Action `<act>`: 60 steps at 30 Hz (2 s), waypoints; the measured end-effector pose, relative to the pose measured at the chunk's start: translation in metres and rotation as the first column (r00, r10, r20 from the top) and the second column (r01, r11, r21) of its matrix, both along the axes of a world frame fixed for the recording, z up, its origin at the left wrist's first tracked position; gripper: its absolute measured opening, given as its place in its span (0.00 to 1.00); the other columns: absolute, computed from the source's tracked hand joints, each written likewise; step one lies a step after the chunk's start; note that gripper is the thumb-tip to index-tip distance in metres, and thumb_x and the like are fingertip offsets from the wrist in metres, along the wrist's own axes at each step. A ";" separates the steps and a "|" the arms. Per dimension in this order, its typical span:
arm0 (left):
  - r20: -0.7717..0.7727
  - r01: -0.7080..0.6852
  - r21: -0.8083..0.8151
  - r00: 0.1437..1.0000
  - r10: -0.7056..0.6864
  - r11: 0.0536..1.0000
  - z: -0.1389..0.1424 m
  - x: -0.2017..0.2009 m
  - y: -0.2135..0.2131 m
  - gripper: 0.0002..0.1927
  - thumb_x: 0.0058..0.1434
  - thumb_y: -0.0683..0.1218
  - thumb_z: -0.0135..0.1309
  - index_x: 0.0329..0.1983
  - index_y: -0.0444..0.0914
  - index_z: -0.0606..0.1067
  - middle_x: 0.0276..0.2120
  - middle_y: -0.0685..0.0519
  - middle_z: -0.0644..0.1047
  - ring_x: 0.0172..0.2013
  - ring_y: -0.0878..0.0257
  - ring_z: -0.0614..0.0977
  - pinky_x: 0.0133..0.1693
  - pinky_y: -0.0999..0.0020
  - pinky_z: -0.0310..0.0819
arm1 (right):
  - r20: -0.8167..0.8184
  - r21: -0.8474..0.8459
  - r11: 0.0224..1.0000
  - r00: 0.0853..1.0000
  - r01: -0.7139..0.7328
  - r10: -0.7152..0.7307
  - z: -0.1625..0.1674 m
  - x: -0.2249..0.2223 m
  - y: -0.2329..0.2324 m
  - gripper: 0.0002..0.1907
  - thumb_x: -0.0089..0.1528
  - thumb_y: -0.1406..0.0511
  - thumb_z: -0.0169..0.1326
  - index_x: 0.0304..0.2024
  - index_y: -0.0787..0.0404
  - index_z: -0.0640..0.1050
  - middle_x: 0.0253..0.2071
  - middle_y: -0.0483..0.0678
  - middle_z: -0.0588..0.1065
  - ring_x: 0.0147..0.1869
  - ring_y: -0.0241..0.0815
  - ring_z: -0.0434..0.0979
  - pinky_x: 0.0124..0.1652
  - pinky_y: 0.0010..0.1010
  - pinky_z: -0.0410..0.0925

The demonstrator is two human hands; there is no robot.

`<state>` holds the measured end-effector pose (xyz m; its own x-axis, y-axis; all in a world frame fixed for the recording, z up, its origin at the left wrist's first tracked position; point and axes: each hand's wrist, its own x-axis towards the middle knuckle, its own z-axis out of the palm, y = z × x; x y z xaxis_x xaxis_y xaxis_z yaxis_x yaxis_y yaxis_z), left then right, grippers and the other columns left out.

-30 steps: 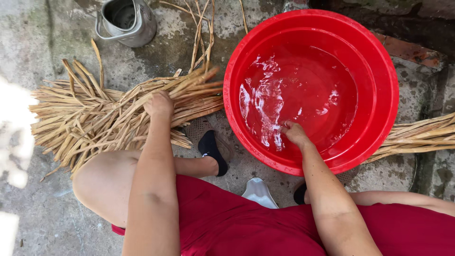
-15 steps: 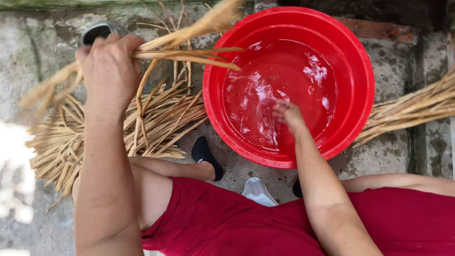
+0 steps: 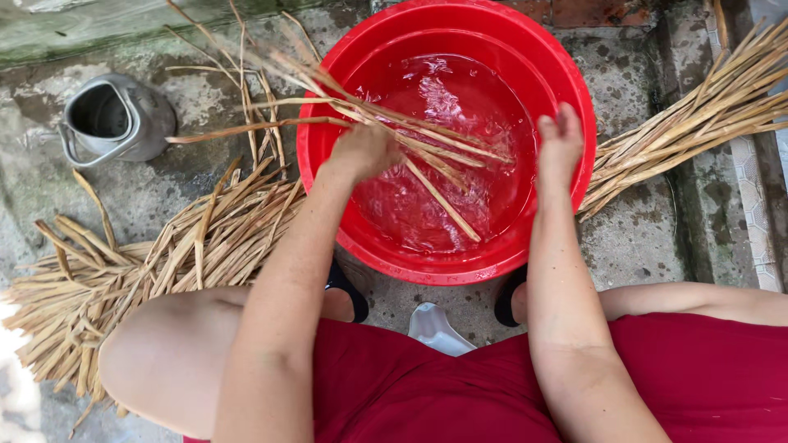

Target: The person repeatedly submerges bundles of dried sticks into a red basin of water, agitates them by hand, and sets them aside on the floor. The process is repeated for multiple bundles.

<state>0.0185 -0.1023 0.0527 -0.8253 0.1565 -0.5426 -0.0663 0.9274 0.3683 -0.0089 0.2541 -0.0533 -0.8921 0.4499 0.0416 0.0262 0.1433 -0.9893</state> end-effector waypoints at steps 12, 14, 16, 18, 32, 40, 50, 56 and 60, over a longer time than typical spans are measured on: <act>0.631 -0.845 0.429 0.534 0.563 0.319 -0.179 0.034 0.020 0.39 0.61 0.65 0.54 0.71 0.46 0.61 0.62 0.47 0.72 0.56 0.51 0.75 0.55 0.51 0.72 | 0.793 0.010 0.638 0.395 -0.770 0.464 0.044 -0.005 -0.122 0.50 0.60 0.41 0.54 0.78 0.43 0.49 0.81 0.49 0.43 0.83 0.50 0.37 0.73 0.60 0.36; 0.705 -0.883 0.455 0.437 0.558 0.118 -0.189 0.028 0.041 0.38 0.62 0.65 0.51 0.72 0.48 0.59 0.61 0.48 0.74 0.55 0.51 0.74 0.53 0.51 0.73 | 0.773 -0.151 0.535 0.238 -0.832 0.588 0.018 0.010 -0.147 0.47 0.59 0.39 0.54 0.76 0.45 0.58 0.78 0.51 0.55 0.81 0.52 0.52 0.73 0.57 0.46; 0.637 -0.870 0.486 0.418 0.648 0.084 -0.200 0.025 0.054 0.33 0.67 0.64 0.48 0.67 0.40 0.70 0.59 0.44 0.78 0.53 0.53 0.80 0.51 0.55 0.74 | 0.672 -0.276 0.433 0.150 -0.858 0.725 -0.013 0.024 -0.165 0.45 0.57 0.41 0.56 0.73 0.45 0.63 0.73 0.51 0.65 0.77 0.50 0.61 0.72 0.51 0.54; 0.686 -0.906 0.420 0.349 0.639 0.044 -0.210 0.024 0.060 0.31 0.70 0.62 0.47 0.64 0.35 0.75 0.58 0.40 0.79 0.49 0.52 0.81 0.46 0.55 0.74 | 0.701 -0.244 0.390 0.116 -0.888 0.703 -0.043 0.032 -0.169 0.44 0.55 0.45 0.61 0.70 0.46 0.63 0.69 0.51 0.69 0.72 0.50 0.67 0.69 0.47 0.61; 0.714 -0.902 0.383 0.425 0.556 0.198 -0.202 0.016 0.058 0.28 0.64 0.44 0.49 0.68 0.47 0.64 0.49 0.50 0.80 0.35 0.59 0.80 0.31 0.60 0.68 | 0.796 -0.036 0.752 0.436 -0.658 0.420 -0.069 0.015 -0.134 0.15 0.63 0.67 0.58 0.53 0.60 0.78 0.41 0.50 0.79 0.40 0.42 0.77 0.43 0.44 0.74; 0.683 -0.901 0.426 0.382 0.623 0.085 -0.219 0.030 0.059 0.26 0.67 0.48 0.51 0.67 0.43 0.63 0.53 0.49 0.72 0.46 0.58 0.75 0.41 0.59 0.69 | 0.785 -0.161 0.912 0.511 -0.377 0.350 -0.036 0.025 -0.124 0.22 0.55 0.69 0.65 0.51 0.52 0.76 0.43 0.45 0.79 0.47 0.38 0.78 0.50 0.34 0.74; 0.707 -0.760 0.506 0.637 0.308 0.408 -0.148 0.040 0.082 0.48 0.68 0.60 0.55 0.78 0.53 0.37 0.76 0.45 0.47 0.75 0.49 0.51 0.70 0.42 0.50 | 0.761 -0.309 0.579 0.168 -0.754 0.626 -0.081 0.048 -0.131 0.18 0.65 0.66 0.52 0.58 0.55 0.73 0.44 0.52 0.82 0.46 0.43 0.83 0.51 0.43 0.75; 0.601 -0.890 0.385 0.444 0.664 0.246 -0.197 0.039 0.083 0.28 0.65 0.48 0.48 0.69 0.39 0.64 0.50 0.40 0.80 0.41 0.53 0.86 0.39 0.60 0.85 | 0.557 -0.370 0.209 -0.037 -0.905 0.830 -0.064 0.047 -0.143 0.28 0.69 0.56 0.56 0.67 0.60 0.68 0.66 0.57 0.70 0.62 0.48 0.70 0.60 0.50 0.63; 0.466 -0.819 0.536 0.492 0.735 0.208 -0.214 0.034 0.071 0.21 0.71 0.41 0.45 0.66 0.33 0.62 0.42 0.42 0.77 0.26 0.61 0.73 0.24 0.64 0.71 | 0.745 -0.322 0.875 0.473 -0.362 0.470 -0.018 0.034 -0.115 0.31 0.63 0.48 0.48 0.68 0.47 0.68 0.73 0.45 0.63 0.57 0.45 0.84 0.59 0.43 0.73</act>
